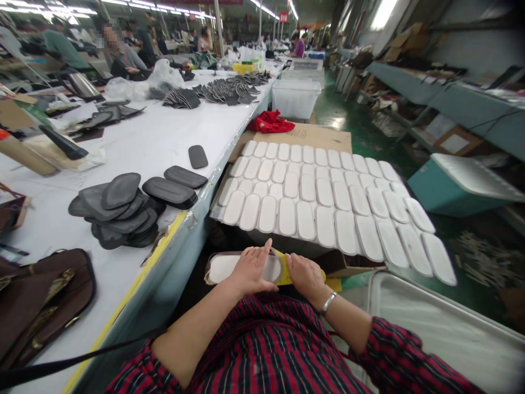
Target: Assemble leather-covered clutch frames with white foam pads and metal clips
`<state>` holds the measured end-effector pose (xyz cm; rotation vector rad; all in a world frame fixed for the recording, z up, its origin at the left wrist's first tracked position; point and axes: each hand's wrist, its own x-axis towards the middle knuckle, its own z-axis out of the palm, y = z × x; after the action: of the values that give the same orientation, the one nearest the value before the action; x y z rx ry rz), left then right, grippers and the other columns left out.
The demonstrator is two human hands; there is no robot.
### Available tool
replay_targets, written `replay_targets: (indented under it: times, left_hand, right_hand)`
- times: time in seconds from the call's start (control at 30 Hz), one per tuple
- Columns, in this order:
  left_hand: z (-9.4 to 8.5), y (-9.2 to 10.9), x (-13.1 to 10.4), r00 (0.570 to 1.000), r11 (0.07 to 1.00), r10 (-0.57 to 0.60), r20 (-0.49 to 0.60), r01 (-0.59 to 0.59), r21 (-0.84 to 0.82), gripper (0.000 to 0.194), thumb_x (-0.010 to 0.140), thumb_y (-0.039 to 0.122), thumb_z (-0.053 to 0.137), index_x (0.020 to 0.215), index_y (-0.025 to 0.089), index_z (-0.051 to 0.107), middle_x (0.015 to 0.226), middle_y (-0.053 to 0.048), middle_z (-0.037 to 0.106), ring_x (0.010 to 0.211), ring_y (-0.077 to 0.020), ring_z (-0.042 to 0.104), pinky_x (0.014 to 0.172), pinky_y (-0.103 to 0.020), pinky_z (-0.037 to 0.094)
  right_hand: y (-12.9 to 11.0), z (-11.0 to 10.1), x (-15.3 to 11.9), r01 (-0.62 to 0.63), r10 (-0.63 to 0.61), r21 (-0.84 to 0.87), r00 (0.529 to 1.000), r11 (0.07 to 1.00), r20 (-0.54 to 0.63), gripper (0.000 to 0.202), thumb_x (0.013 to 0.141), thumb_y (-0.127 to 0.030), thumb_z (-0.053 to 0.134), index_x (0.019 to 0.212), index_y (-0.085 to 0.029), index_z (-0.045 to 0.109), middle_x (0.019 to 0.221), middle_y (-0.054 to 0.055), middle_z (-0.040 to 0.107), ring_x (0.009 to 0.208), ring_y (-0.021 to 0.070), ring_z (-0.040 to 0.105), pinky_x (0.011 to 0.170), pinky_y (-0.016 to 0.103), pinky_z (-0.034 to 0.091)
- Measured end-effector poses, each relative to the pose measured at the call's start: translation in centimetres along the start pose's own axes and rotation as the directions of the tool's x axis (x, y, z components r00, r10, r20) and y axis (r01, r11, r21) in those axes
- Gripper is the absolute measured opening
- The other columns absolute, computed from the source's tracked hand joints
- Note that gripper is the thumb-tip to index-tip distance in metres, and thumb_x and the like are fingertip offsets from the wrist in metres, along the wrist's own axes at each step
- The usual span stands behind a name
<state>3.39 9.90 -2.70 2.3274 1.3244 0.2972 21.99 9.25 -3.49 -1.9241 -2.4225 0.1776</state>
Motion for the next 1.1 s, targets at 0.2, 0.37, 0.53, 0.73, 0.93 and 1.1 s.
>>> replay_targets:
  times: [0.2, 0.37, 0.53, 0.73, 0.93, 1.1]
  left_hand:
    - [-0.9, 0.6, 0.3, 0.994, 0.997, -0.070, 0.079, 0.073, -0.031, 0.123, 0.046, 0.053, 0.075, 0.140, 0.018, 0.004, 0.128, -0.014, 0.048, 0.113, -0.0303, 0.046, 0.096, -0.041, 0.031]
    - [-1.9, -0.1, -1.1, 0.988, 0.985, -0.133, 0.078, 0.141, -0.101, 0.117, 0.059, 0.051, 0.067, 0.140, 0.016, -0.009, 0.135, -0.013, 0.042, 0.123, -0.0246, 0.039, 0.102, -0.039, 0.027]
    - [-1.5, -0.7, -2.3, 0.977, 0.982, -0.157, 0.143, 0.138, 0.131, 0.109, 0.056, 0.071, 0.056, 0.140, 0.013, 0.017, 0.146, -0.014, 0.020, 0.134, -0.0287, 0.017, 0.108, -0.046, 0.006]
    - [-0.9, -0.9, -2.5, 0.979, 0.973, -0.142, 0.147, 0.111, 0.202, 0.105, 0.059, 0.072, 0.052, 0.140, 0.014, 0.019, 0.146, -0.013, 0.019, 0.134, -0.0286, 0.017, 0.108, -0.046, 0.008]
    - [-1.1, -0.5, -2.4, 0.985, 0.981, -0.132, 0.111, 0.114, 0.154, 0.101, 0.058, 0.068, 0.057, 0.138, 0.014, 0.025, 0.144, -0.016, 0.025, 0.132, -0.0297, 0.022, 0.107, -0.048, 0.009]
    - [-2.7, -1.4, -2.8, 0.976, 0.993, -0.103, 0.190, 0.090, 0.073, 0.103, 0.054, 0.063, 0.063, 0.137, 0.015, 0.025, 0.144, -0.015, 0.025, 0.132, -0.0281, 0.022, 0.108, -0.045, 0.011]
  right_hand:
    - [-0.1, -2.3, 1.9, 0.050, -0.049, 0.020, 0.997, 0.999, -0.061, 0.043, 0.093, -0.039, 0.027, 0.079, -0.016, 0.060, 0.078, 0.009, 0.066, 0.080, 0.0199, 0.060, 0.071, 0.028, 0.034]
    - [2.0, -2.8, 0.4, -0.129, 0.132, 0.056, 0.990, 0.990, -0.053, 0.048, 0.095, -0.036, 0.016, 0.086, -0.016, 0.058, 0.079, 0.010, 0.067, 0.075, 0.0211, 0.063, 0.064, 0.029, 0.038]
    - [2.2, -0.9, -1.8, -0.204, 0.199, 0.099, 0.978, 0.974, 0.056, 0.047, 0.095, -0.037, 0.020, 0.079, -0.017, 0.059, 0.072, 0.008, 0.068, 0.068, 0.0200, 0.065, 0.057, 0.027, 0.040]
    - [0.0, -0.5, -1.9, -0.218, 0.203, 0.126, 0.972, 0.968, 0.121, 0.049, 0.094, -0.038, 0.017, 0.079, -0.017, 0.059, 0.070, 0.010, 0.067, 0.068, 0.0214, 0.065, 0.059, 0.029, 0.043]
    - [-1.3, -0.8, -2.0, -0.245, 0.220, 0.247, 0.968, 0.938, 0.123, 0.047, 0.093, -0.038, 0.022, 0.078, -0.016, 0.060, 0.073, 0.014, 0.066, 0.076, 0.0239, 0.064, 0.067, 0.033, 0.043]
    - [-1.2, 0.3, -2.5, -0.254, 0.228, 0.565, 0.966, 0.785, 0.118, 0.044, 0.089, -0.043, 0.030, 0.065, -0.017, 0.056, 0.062, 0.010, 0.061, 0.065, 0.0216, 0.060, 0.062, 0.032, 0.043]
